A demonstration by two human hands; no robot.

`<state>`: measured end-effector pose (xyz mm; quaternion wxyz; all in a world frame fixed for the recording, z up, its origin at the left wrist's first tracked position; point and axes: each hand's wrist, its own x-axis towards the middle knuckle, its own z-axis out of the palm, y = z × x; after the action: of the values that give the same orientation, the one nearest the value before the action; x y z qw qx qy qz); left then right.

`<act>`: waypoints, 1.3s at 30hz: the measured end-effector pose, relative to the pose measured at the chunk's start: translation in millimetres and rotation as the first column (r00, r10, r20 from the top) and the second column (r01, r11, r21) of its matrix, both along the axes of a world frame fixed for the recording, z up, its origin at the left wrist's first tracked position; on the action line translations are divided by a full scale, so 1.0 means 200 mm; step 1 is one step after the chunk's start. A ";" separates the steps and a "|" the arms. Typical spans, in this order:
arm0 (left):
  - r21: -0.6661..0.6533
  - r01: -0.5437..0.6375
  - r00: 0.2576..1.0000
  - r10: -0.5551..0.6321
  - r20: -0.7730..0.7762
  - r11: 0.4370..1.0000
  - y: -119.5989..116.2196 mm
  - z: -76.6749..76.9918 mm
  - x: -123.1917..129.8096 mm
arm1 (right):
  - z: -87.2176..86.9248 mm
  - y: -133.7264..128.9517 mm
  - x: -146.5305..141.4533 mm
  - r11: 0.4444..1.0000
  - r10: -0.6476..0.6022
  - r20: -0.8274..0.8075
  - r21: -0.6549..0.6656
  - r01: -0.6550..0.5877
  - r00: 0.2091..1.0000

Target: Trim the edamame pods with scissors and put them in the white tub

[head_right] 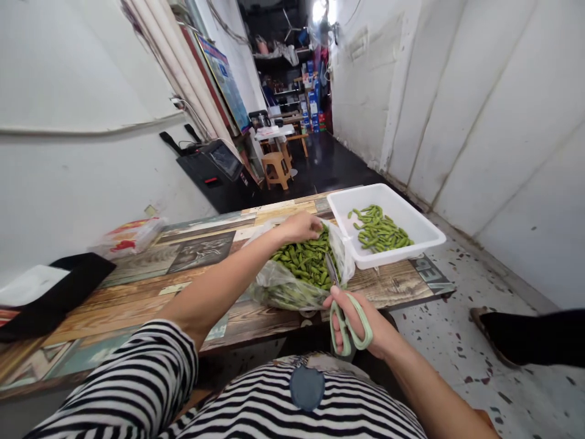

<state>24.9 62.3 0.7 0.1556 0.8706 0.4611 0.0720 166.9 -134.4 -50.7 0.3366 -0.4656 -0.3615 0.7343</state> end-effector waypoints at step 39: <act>-0.802 0.181 0.525 0.634 0.568 0.569 -0.37 -0.09 -0.15 | 0.03 0.06 -0.10 0.994 -0.001 0.023 0.110 -0.002 1.000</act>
<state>-5.7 -11.1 -17.4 0.7029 0.4862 0.4380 0.2788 146.1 -122.5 -44.2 0.3574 -0.4548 -0.4054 0.7079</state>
